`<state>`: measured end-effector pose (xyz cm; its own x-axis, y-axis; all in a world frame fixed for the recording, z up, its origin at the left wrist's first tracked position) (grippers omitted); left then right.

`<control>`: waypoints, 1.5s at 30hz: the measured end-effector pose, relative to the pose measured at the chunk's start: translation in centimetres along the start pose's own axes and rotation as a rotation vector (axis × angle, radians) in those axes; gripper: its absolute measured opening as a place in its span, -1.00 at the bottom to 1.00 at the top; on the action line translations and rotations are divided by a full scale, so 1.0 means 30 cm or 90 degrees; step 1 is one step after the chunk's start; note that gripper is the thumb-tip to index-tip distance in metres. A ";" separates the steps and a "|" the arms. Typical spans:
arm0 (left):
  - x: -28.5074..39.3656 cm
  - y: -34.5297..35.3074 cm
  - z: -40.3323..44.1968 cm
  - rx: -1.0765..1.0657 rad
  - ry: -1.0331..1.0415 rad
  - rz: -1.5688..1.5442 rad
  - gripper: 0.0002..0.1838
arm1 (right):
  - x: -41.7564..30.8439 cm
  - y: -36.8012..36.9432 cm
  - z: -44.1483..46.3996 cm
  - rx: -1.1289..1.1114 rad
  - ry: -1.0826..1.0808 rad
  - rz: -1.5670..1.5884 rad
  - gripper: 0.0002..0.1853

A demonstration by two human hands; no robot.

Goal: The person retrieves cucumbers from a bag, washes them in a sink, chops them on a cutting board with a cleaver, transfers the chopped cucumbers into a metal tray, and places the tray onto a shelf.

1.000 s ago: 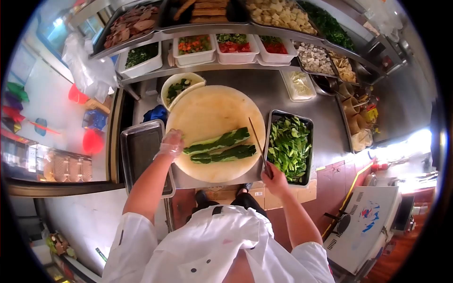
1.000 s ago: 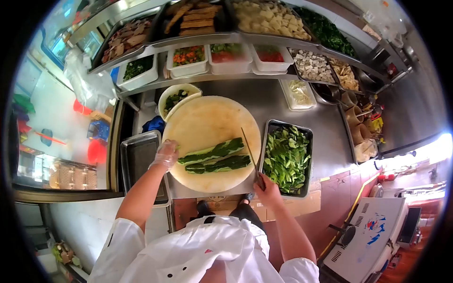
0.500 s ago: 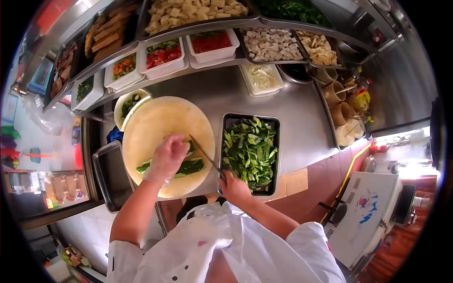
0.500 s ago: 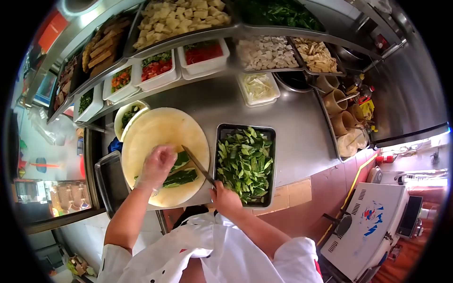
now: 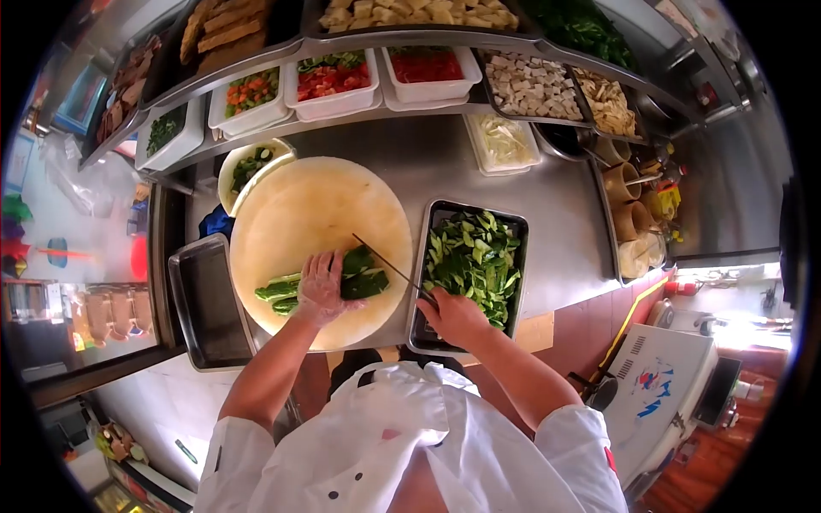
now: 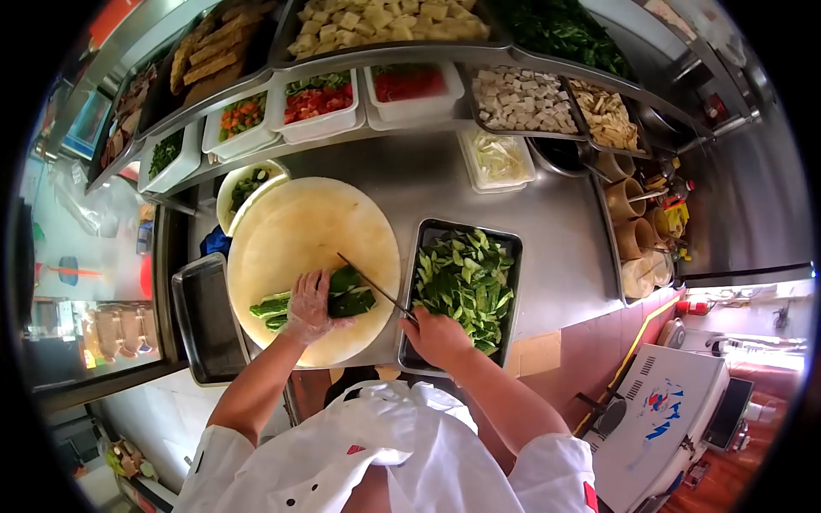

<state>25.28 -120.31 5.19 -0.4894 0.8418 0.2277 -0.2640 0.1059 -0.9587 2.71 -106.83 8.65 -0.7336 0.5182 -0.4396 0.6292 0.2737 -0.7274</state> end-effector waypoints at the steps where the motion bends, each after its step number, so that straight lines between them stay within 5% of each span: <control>1: -0.012 -0.002 -0.004 0.002 -0.013 -0.005 0.33 | -0.011 -0.010 0.003 -0.003 -0.010 -0.020 -0.50; 9: -0.019 -0.044 -0.032 0.051 -0.032 -0.054 0.23 | -0.035 -0.048 0.000 -0.061 -0.043 -0.057 -0.53; 18: 0.004 -0.021 -0.009 -0.055 -0.022 -0.024 0.08 | -0.059 -0.099 0.030 -0.078 -0.058 -0.118 -0.56; 24: 0.028 -0.071 -0.053 0.054 0.010 -0.037 -0.10 | -0.180 -0.115 -0.039 -0.067 -0.093 -0.074 -0.59; 30: 0.038 -0.097 -0.043 0.022 0.056 -0.023 -0.30 | -0.249 -0.030 -0.076 -0.078 -0.099 -0.127 -0.59; 39: 0.015 -0.079 -0.051 0.011 0.058 -0.063 -0.44 | -0.256 0.160 0.066 -0.041 -0.092 -0.066 -0.67; 45: -0.003 -0.150 -0.104 0.116 0.080 0.003 -0.43 | -0.339 0.050 -0.080 -0.108 -0.057 -0.044 -0.65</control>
<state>29.11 -119.20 8.95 -0.3871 0.9023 0.1898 -0.4130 0.0144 -0.9106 11.73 -109.75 13.28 -0.7917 0.4211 -0.4426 0.6052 0.4425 -0.6617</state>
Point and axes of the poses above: each hand's wrist, its own z-axis towards the middle knuckle, its own y-axis out of the palm, x = y × z, the point moved 9 cm from there along z, towards the middle knuckle, and after that the axes turned 13 degrees about y, right-handed, at the moved point
